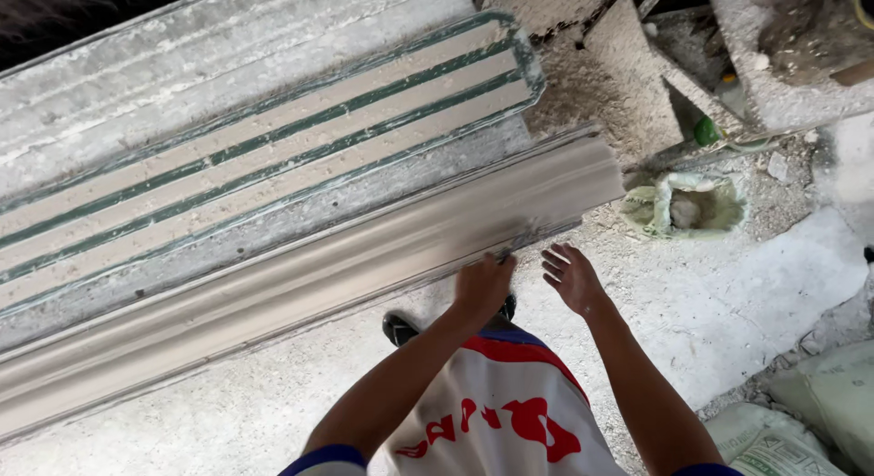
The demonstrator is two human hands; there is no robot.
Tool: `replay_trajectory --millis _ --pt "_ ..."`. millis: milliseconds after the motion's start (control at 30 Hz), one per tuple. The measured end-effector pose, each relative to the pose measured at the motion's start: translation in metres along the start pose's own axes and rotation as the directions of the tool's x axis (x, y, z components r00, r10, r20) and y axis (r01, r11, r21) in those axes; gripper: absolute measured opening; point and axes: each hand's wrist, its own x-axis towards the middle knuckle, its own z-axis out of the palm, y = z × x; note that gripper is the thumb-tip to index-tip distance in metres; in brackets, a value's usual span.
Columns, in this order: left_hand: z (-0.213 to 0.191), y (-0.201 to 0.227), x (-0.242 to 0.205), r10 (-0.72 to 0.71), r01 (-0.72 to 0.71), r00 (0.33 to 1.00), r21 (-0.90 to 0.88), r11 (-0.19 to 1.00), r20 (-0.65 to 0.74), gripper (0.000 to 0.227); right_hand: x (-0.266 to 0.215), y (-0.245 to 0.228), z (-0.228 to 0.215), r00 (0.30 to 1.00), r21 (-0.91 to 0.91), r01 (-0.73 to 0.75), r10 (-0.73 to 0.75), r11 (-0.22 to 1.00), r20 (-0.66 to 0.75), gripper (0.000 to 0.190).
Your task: The person uses a metal scraper to smooth the surface of a long white decorative molding piece. They repeatedly scrape along the length of the molding, repositioning it on a workbench and continuing to smooth different sections.
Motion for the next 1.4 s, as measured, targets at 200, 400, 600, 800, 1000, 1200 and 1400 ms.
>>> replay_trajectory --millis 200,400,600,800,1000,1200,1400 --pt "-0.037 -0.064 -0.09 -0.027 0.02 0.994 0.07 0.997 0.104 0.046 -0.008 -0.029 -0.086 0.988 -0.142 0.138 -0.147 0.98 -0.05 0.079" --pt "-0.005 0.004 0.003 0.026 -0.026 0.999 0.002 1.0 -0.02 0.043 -0.003 -0.039 -0.1 0.997 -0.076 0.083 -0.083 0.994 0.001 0.082" --pt "-0.001 0.02 -0.002 -0.031 0.031 1.0 -0.009 0.999 -0.003 0.035 0.008 -0.075 -0.078 0.985 -0.145 0.17 -0.164 0.975 0.05 0.081" --pt "0.005 0.048 0.041 0.002 -0.003 0.999 -0.026 1.0 -0.05 0.03 0.007 -0.104 -0.055 0.974 -0.186 0.213 -0.224 0.959 -0.04 0.082" --pt "0.023 0.089 0.074 -0.034 0.034 0.999 -0.004 0.999 -0.023 0.027 0.015 -0.121 -0.065 0.963 -0.23 0.264 -0.268 0.937 0.014 0.078" --pt "0.001 0.086 0.059 -0.071 0.067 0.996 0.064 0.996 0.062 0.035 0.014 -0.114 -0.078 0.981 -0.266 0.195 -0.189 0.944 0.05 0.08" --pt "-0.012 0.053 0.034 -0.07 0.07 0.996 0.008 0.998 0.06 0.032 0.022 -0.095 -0.062 0.993 -0.185 0.077 -0.06 0.98 0.098 0.081"
